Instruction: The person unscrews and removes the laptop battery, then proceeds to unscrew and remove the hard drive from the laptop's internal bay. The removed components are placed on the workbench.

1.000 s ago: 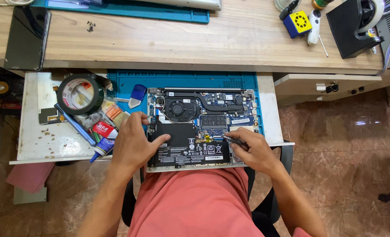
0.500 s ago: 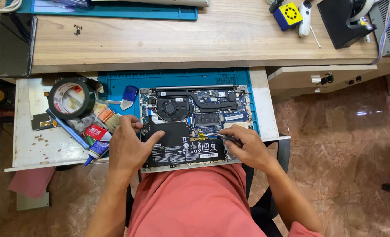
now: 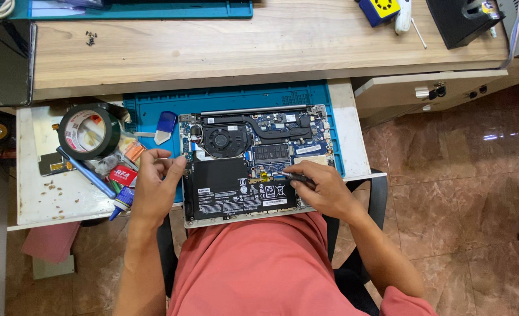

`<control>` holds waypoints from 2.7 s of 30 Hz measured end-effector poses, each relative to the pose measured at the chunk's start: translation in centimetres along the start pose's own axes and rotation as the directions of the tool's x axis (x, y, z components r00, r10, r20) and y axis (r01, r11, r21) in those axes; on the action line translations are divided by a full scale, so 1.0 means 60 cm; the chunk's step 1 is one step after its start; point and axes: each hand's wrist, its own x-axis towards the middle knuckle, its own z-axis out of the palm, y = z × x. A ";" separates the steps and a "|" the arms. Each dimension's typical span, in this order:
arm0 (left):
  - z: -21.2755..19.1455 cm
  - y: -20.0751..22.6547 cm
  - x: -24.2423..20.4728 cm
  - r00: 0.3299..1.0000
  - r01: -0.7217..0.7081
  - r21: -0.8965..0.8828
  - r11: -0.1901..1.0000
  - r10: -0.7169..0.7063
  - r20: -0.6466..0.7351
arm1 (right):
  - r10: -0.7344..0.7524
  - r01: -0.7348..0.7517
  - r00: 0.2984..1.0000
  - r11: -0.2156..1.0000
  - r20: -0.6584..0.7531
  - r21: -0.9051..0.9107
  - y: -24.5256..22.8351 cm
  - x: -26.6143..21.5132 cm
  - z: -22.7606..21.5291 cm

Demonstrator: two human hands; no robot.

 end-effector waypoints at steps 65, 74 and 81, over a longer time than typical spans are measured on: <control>0.008 -0.068 -0.059 0.490 -0.849 0.481 0.219 0.668 0.561 | -0.325 0.663 0.687 0.647 0.649 -0.377 -0.164 0.056 0.083; 0.011 -0.080 -0.057 0.460 -0.850 0.505 0.150 0.680 0.572 | -0.141 0.696 0.551 0.622 0.823 -0.359 -0.234 0.092 0.093; 0.010 -0.073 -0.058 0.465 -0.850 0.503 0.157 0.673 0.575 | -0.219 0.672 0.521 0.701 0.825 -0.238 -0.228 0.088 0.096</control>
